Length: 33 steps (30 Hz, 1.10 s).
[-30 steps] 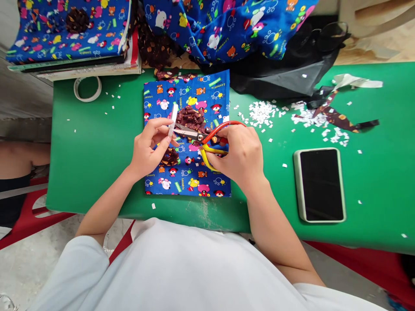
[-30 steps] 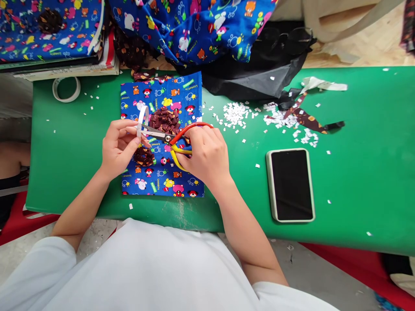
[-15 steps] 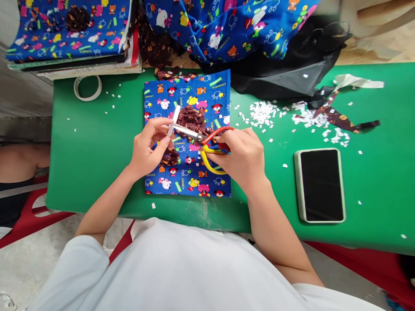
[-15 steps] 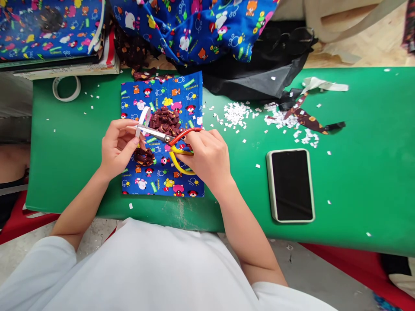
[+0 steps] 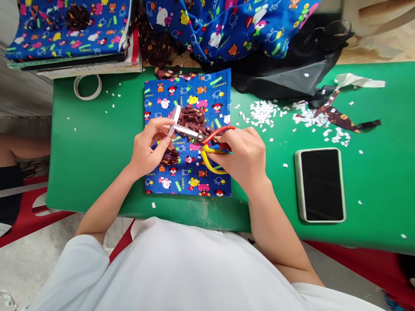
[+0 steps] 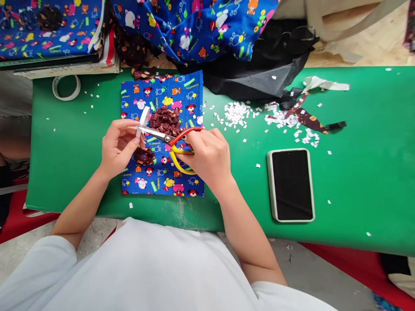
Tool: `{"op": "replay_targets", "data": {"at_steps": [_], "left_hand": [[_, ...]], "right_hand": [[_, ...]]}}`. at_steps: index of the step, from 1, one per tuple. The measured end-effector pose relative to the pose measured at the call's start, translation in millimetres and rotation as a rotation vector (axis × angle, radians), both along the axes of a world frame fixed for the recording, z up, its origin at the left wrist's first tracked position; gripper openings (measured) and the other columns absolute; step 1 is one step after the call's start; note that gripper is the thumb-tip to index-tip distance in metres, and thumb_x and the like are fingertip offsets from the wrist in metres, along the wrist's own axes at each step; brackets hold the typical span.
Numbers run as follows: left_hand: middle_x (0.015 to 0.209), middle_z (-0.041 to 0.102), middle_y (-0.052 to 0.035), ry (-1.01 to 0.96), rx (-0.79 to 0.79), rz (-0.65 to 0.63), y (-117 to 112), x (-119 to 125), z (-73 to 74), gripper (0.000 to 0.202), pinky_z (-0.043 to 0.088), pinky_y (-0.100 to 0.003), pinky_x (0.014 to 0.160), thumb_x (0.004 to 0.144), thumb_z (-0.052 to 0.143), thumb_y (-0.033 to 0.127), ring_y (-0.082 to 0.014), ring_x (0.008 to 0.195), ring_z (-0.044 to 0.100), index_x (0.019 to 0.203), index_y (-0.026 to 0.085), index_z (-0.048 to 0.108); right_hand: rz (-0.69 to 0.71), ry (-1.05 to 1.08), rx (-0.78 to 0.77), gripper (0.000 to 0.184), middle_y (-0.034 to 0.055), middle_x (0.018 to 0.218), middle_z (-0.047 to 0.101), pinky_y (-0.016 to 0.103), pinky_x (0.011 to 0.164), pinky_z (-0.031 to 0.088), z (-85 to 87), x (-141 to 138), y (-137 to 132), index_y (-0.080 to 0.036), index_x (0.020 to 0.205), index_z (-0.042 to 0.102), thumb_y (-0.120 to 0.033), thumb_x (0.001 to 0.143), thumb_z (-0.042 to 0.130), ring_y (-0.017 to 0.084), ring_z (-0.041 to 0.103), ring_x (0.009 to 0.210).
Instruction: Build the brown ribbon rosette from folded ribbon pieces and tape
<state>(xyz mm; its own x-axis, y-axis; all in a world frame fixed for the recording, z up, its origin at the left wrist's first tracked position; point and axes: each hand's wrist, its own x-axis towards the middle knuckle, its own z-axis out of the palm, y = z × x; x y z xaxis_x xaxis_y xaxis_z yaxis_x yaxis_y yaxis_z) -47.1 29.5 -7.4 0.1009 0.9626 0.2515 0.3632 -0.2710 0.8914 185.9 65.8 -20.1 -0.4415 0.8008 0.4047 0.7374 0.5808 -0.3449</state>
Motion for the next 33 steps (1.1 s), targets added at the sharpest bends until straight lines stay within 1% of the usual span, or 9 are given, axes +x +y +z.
{"op": "replay_targets", "data": {"at_steps": [5, 7, 12, 17, 22, 26, 30, 33], "left_hand": [[0.090, 0.065, 0.0000, -0.017, 0.019, -0.005, 0.5, 0.0, 0.2, 0.023, 0.058, -0.021, 0.067, 0.092, 0.054, 0.025, -0.0080, 0.066, 0.066, 0.115, 0.024, 0.054], [0.089, 0.065, 0.0005, -0.032, 0.030, -0.011, 0.6, 0.0, 0.1, 0.023, 0.058, -0.021, 0.067, 0.092, 0.055, 0.024, -0.0077, 0.066, 0.066, 0.115, 0.024, 0.054], [0.088, 0.065, 0.0009, -0.043, 0.023, -0.009, 0.4, 0.0, -0.5, 0.021, 0.058, -0.020, 0.067, 0.092, 0.056, 0.027, -0.0077, 0.067, 0.066, 0.114, 0.024, 0.055], [0.088, 0.065, 0.0009, -0.043, 0.020, 0.000, 0.4, -1.5, -2.3, 0.020, 0.058, -0.021, 0.067, 0.093, 0.057, 0.028, -0.0078, 0.067, 0.066, 0.112, 0.025, 0.055], [0.093, 0.065, 0.0000, -0.039, 0.038, 0.003, 1.6, -2.3, -2.6, 0.017, 0.059, -0.021, 0.065, 0.093, 0.057, 0.032, -0.0084, 0.067, 0.067, 0.109, 0.026, 0.057], [0.090, 0.065, 0.0008, -0.044, 0.058, 0.001, 1.9, -2.1, -1.9, 0.015, 0.059, -0.021, 0.065, 0.093, 0.057, 0.028, -0.0080, 0.067, 0.067, 0.108, 0.026, 0.058], [0.089, 0.067, 0.0013, -0.022, 0.075, 0.006, 1.5, -2.7, -1.5, 0.015, 0.058, -0.020, 0.067, 0.093, 0.056, 0.024, -0.0078, 0.067, 0.067, 0.108, 0.026, 0.059], [0.091, 0.068, 0.0004, 0.022, 0.082, 0.023, 1.2, -3.2, -1.5, 0.013, 0.057, -0.022, 0.068, 0.094, 0.055, 0.027, -0.0082, 0.066, 0.067, 0.106, 0.024, 0.059]], "right_hand": [[0.006, 0.014, 0.064, 0.027, -0.0032, 0.057, 0.053, 0.030, 0.060, 0.034, -1.0, -0.2, 0.1, -0.024, 0.067, 0.039, -0.026, 0.080, 0.063, 0.014, 0.045, 0.055], [0.000, 0.011, 0.090, 0.028, -0.0034, 0.056, 0.051, 0.030, 0.060, 0.035, -1.6, -0.3, 0.2, -0.024, 0.066, 0.039, -0.026, 0.080, 0.063, 0.014, 0.045, 0.054], [-0.041, -0.041, 0.036, 0.033, -0.0033, 0.053, 0.048, 0.030, 0.060, 0.035, -1.6, -0.5, 0.5, -0.024, 0.063, 0.036, -0.031, 0.079, 0.064, 0.014, 0.043, 0.054], [-0.028, -0.016, 0.061, 0.034, -0.0035, 0.052, 0.047, 0.030, 0.058, 0.034, 0.1, -1.1, 0.3, -0.024, 0.062, 0.036, -0.031, 0.081, 0.062, 0.013, 0.041, 0.052], [-0.037, -0.026, 0.042, 0.036, -0.0037, 0.051, 0.044, 0.030, 0.058, 0.032, 1.3, -1.4, 0.1, -0.023, 0.060, 0.034, -0.031, 0.082, 0.061, 0.013, 0.038, 0.051], [-0.030, -0.015, 0.048, 0.038, -0.0042, 0.051, 0.041, 0.030, 0.058, 0.031, 0.5, -1.0, 0.2, -0.023, 0.059, 0.032, -0.031, 0.082, 0.061, 0.012, 0.035, 0.050], [-0.021, -0.005, 0.058, 0.038, -0.0041, 0.051, 0.043, 0.030, 0.058, 0.031, -0.5, -0.9, 0.3, -0.023, 0.060, 0.033, -0.032, 0.082, 0.062, 0.012, 0.036, 0.051], [-0.023, -0.014, 0.021, 0.035, -0.0035, 0.053, 0.046, 0.030, 0.058, 0.031, -0.9, -1.1, 0.4, -0.023, 0.062, 0.036, -0.033, 0.082, 0.063, 0.013, 0.038, 0.051]]}}
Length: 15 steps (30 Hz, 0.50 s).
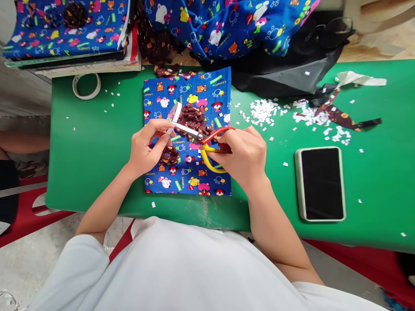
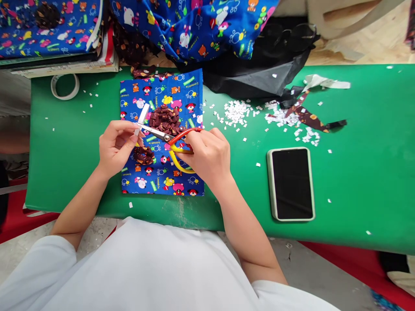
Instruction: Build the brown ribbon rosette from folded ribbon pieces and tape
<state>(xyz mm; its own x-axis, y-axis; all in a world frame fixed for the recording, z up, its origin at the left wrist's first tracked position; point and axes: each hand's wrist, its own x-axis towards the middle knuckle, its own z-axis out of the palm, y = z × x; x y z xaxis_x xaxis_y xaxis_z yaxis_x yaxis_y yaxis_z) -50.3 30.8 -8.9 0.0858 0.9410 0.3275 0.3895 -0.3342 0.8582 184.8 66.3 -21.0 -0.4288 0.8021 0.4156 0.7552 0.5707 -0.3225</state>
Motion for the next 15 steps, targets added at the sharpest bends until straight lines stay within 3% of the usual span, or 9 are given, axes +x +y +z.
{"op": "replay_targets", "data": {"at_steps": [5, 8, 12, 15], "left_hand": [[0.093, 0.069, -0.0018, 0.075, 0.006, 0.043, 0.4, -1.6, -0.2, 0.019, 0.057, -0.026, 0.071, 0.095, 0.053, 0.037, -0.0107, 0.069, 0.066, 0.104, 0.022, 0.060], [0.092, 0.069, -0.0024, 0.116, 0.022, 0.058, 1.3, -4.1, 0.0, 0.021, 0.057, -0.027, 0.070, 0.095, 0.051, 0.040, -0.0123, 0.072, 0.066, 0.103, 0.023, 0.062], [0.092, 0.068, -0.0023, 0.177, 0.077, 0.087, 3.5, -10.5, 0.0, 0.020, 0.055, -0.027, 0.072, 0.096, 0.049, 0.036, -0.0120, 0.072, 0.065, 0.103, 0.024, 0.063], [0.094, 0.066, -0.0013, 0.278, 0.136, 0.150, 7.2, -18.6, -3.2, 0.019, 0.054, -0.029, 0.081, 0.097, 0.047, 0.031, -0.0125, 0.079, 0.065, 0.105, 0.025, 0.063]], "right_hand": [[-0.013, -0.017, 0.022, 0.037, -0.0030, 0.054, 0.047, 0.030, 0.058, 0.032, -2.3, -0.9, -0.5, -0.023, 0.063, 0.038, -0.042, 0.084, 0.062, 0.013, 0.040, 0.052], [-0.023, -0.012, 0.024, 0.033, -0.0027, 0.056, 0.050, 0.030, 0.058, 0.033, -4.6, -1.1, -1.3, -0.023, 0.066, 0.040, -0.039, 0.081, 0.064, 0.013, 0.041, 0.053], [-0.080, 0.053, 0.017, 0.025, -0.0018, 0.060, 0.053, 0.030, 0.058, 0.034, -7.8, 1.0, -0.9, -0.024, 0.070, 0.043, -0.033, 0.078, 0.065, 0.014, 0.043, 0.054], [-0.164, 0.077, 0.006, 0.023, -0.0017, 0.061, 0.053, 0.030, 0.058, 0.034, -11.0, 4.8, 1.7, -0.024, 0.074, 0.044, -0.033, 0.077, 0.065, 0.015, 0.045, 0.056]]}}
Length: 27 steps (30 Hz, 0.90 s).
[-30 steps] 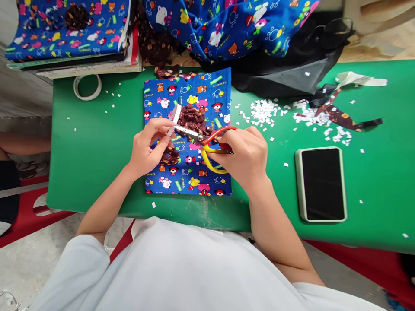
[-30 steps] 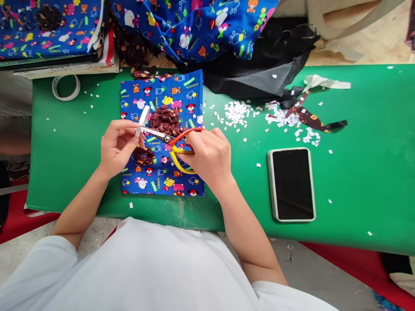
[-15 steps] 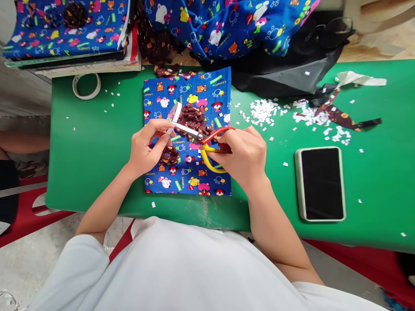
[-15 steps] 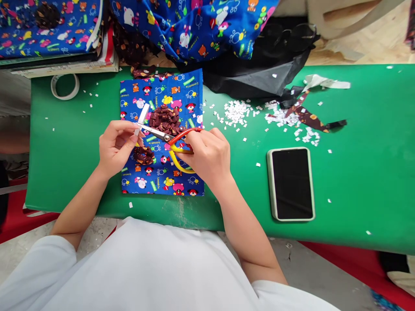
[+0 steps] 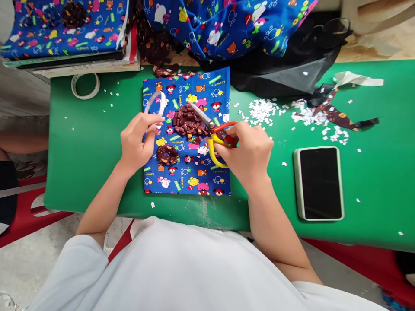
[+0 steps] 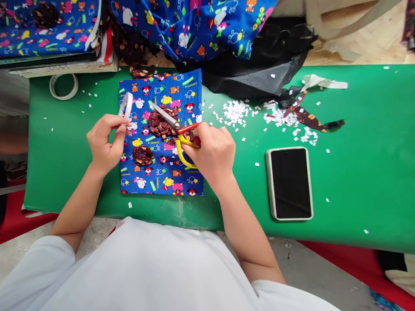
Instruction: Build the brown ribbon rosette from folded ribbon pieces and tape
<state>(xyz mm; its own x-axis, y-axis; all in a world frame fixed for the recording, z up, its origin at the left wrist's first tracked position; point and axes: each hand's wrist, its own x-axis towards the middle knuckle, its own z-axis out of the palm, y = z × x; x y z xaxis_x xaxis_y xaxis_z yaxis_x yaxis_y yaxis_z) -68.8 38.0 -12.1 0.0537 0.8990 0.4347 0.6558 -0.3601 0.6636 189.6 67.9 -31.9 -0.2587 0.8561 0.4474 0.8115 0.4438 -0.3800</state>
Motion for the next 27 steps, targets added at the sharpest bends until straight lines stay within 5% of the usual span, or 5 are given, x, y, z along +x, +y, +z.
{"op": "replay_targets", "data": {"at_steps": [5, 12, 16, 21, 27], "left_hand": [[0.097, 0.065, -0.0041, 0.137, 0.004, 0.151, 9.4, -19.2, -16.8, 0.023, 0.050, -0.033, 0.095, 0.095, 0.046, 0.022, -0.0171, 0.093, 0.063, 0.111, 0.024, 0.062], [0.094, 0.066, -0.0051, 0.275, -0.011, 0.211, 15.2, -26.5, -23.2, 0.020, 0.051, -0.035, 0.090, 0.089, 0.051, 0.019, -0.0187, 0.089, 0.062, 0.104, 0.022, 0.064], [0.102, 0.064, -0.0067, 0.373, 0.027, 0.293, 13.2, -17.4, -11.2, 0.016, 0.053, -0.032, 0.084, 0.085, 0.056, 0.017, -0.0193, 0.096, 0.062, 0.097, 0.021, 0.065], [0.100, 0.066, -0.0040, 0.277, 0.049, 0.287, 8.1, -3.7, 1.5, 0.008, 0.054, -0.030, 0.082, 0.087, 0.057, 0.019, -0.0171, 0.097, 0.063, 0.091, 0.021, 0.064], [0.084, 0.068, 0.0007, 0.076, 0.067, 0.179, 2.8, 12.2, 9.3, 0.006, 0.052, -0.023, 0.071, 0.084, 0.060, 0.016, -0.0110, 0.079, 0.063, 0.081, 0.019, 0.064]], "right_hand": [[-0.226, -0.015, -0.098, 0.023, -0.0011, 0.064, 0.055, 0.030, 0.055, 0.030, -6.9, 11.7, 9.4, -0.024, 0.078, 0.047, -0.036, 0.075, 0.066, 0.016, 0.046, 0.054], [-0.341, -0.080, -0.314, 0.023, 0.0040, 0.072, 0.064, 0.031, 0.056, 0.033, -8.0, 29.7, 18.0, -0.022, 0.083, 0.055, -0.035, 0.072, 0.070, 0.020, 0.053, 0.060], [-0.307, -0.104, -0.403, 0.021, 0.0088, 0.086, 0.066, 0.039, 0.069, 0.044, -3.0, 29.4, 14.3, -0.020, 0.093, 0.058, -0.035, 0.079, 0.064, 0.026, 0.059, 0.076], [-0.264, -0.066, -0.315, 0.014, 0.0145, 0.102, 0.063, 0.047, 0.081, 0.046, 7.3, 25.0, 12.4, -0.020, 0.094, 0.059, -0.028, 0.083, 0.057, 0.031, 0.059, 0.094], [0.041, 0.074, -0.145, 0.010, 0.0105, 0.090, 0.065, 0.042, 0.081, 0.045, 15.9, 7.2, 7.5, -0.021, 0.088, 0.060, -0.026, 0.090, 0.052, 0.026, 0.059, 0.089]]}}
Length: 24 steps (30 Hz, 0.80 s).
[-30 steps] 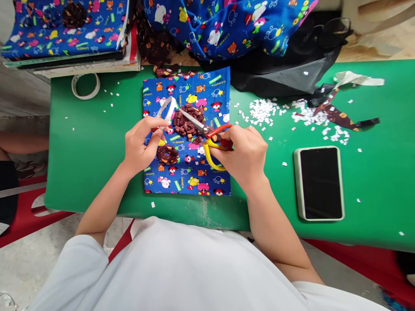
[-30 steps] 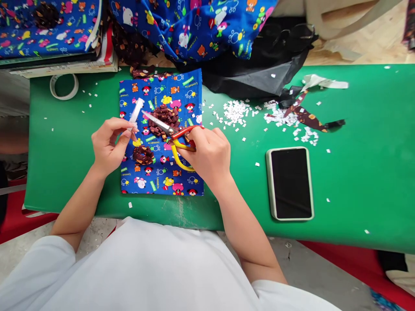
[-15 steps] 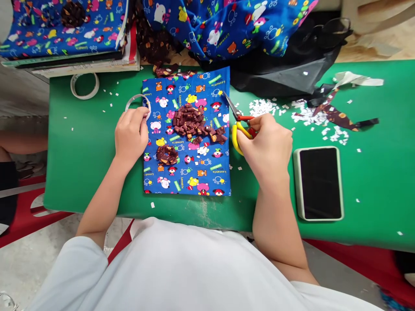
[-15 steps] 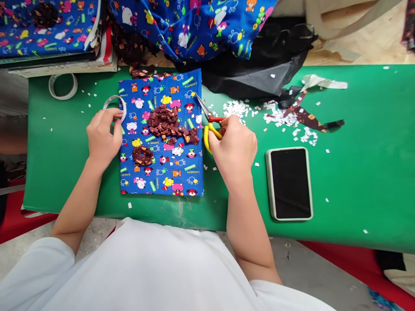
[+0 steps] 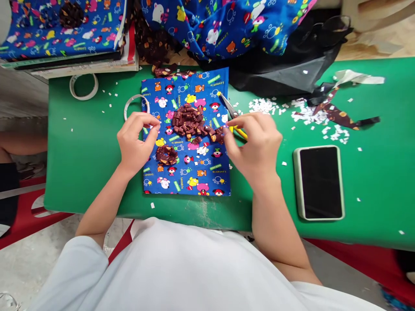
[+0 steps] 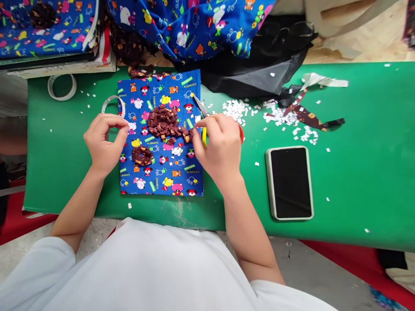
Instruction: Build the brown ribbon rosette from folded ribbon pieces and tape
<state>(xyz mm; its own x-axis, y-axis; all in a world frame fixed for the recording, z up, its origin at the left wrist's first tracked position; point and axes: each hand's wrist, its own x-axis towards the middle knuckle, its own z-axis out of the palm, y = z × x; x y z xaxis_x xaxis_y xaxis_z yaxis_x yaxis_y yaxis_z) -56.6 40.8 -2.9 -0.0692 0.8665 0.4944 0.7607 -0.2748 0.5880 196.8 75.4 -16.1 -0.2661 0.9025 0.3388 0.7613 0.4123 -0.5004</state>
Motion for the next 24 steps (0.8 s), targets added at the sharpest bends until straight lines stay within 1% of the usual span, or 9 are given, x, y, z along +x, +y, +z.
{"op": "replay_targets", "data": {"at_steps": [3, 5, 9, 12, 15, 20, 24], "left_hand": [[0.081, 0.067, 0.0018, -0.119, -0.024, -0.065, -3.4, 6.7, 0.5, 0.006, 0.051, -0.022, 0.070, 0.082, 0.063, 0.014, -0.0102, 0.077, 0.063, 0.080, 0.019, 0.065], [0.081, 0.067, 0.0021, -0.193, -0.075, -0.104, -7.1, 11.5, 0.9, 0.006, 0.052, -0.022, 0.071, 0.082, 0.064, 0.014, -0.0100, 0.076, 0.063, 0.081, 0.019, 0.065], [0.081, 0.068, 0.0014, -0.291, -0.191, -0.171, -16.6, 23.0, 2.5, 0.004, 0.052, -0.023, 0.072, 0.082, 0.063, 0.015, -0.0095, 0.075, 0.063, 0.083, 0.019, 0.066], [0.078, 0.068, 0.0005, -0.335, -0.267, -0.203, -22.6, 31.1, 3.8, 0.003, 0.051, -0.021, 0.066, 0.083, 0.063, 0.017, -0.0095, 0.072, 0.063, 0.081, 0.018, 0.066], [0.077, 0.068, 0.0004, -0.387, -0.330, -0.210, -25.9, 36.1, 4.4, 0.002, 0.050, -0.019, 0.061, 0.081, 0.064, 0.017, -0.0087, 0.067, 0.063, 0.080, 0.017, 0.066], [0.077, 0.069, 0.0004, -0.438, -0.364, -0.200, -25.9, 38.1, 4.4, 0.001, 0.052, -0.021, 0.064, 0.079, 0.065, 0.017, -0.0082, 0.065, 0.063, 0.079, 0.017, 0.066], [0.076, 0.069, 0.0003, -0.455, -0.383, -0.197, -25.3, 38.4, 4.5, 0.001, 0.052, -0.021, 0.063, 0.079, 0.066, 0.017, -0.0084, 0.064, 0.063, 0.078, 0.017, 0.066]], "right_hand": [[0.154, -0.014, 0.053, 0.012, 0.0081, 0.086, 0.066, 0.038, 0.077, 0.044, -4.3, -13.5, -8.4, -0.021, 0.087, 0.062, -0.027, 0.092, 0.052, 0.023, 0.058, 0.083], [0.190, -0.056, 0.070, 0.014, 0.0079, 0.087, 0.067, 0.038, 0.076, 0.043, -9.0, -21.1, -14.1, -0.020, 0.088, 0.063, -0.028, 0.092, 0.052, 0.022, 0.057, 0.081], [0.135, -0.153, 0.044, 0.021, 0.0104, 0.094, 0.067, 0.039, 0.077, 0.041, -17.5, -30.3, -20.5, -0.018, 0.098, 0.064, -0.033, 0.094, 0.050, 0.025, 0.055, 0.086], [0.112, -0.169, 0.009, 0.022, 0.0108, 0.095, 0.067, 0.039, 0.076, 0.040, -20.3, -33.5, -20.8, -0.018, 0.101, 0.064, -0.033, 0.095, 0.049, 0.026, 0.054, 0.087], [0.112, -0.150, -0.010, 0.019, 0.0100, 0.092, 0.067, 0.038, 0.076, 0.040, -19.6, -35.4, -20.4, -0.018, 0.097, 0.064, -0.030, 0.094, 0.050, 0.025, 0.054, 0.085], [0.134, -0.111, 0.011, 0.009, 0.0075, 0.086, 0.066, 0.036, 0.072, 0.041, -15.7, -36.7, -20.5, -0.020, 0.084, 0.060, -0.023, 0.090, 0.054, 0.023, 0.055, 0.080], [0.194, -0.020, 0.060, 0.010, 0.0050, 0.077, 0.064, 0.033, 0.068, 0.044, -15.9, -36.0, -19.9, -0.020, 0.077, 0.056, -0.013, 0.085, 0.055, 0.021, 0.056, 0.074]]}}
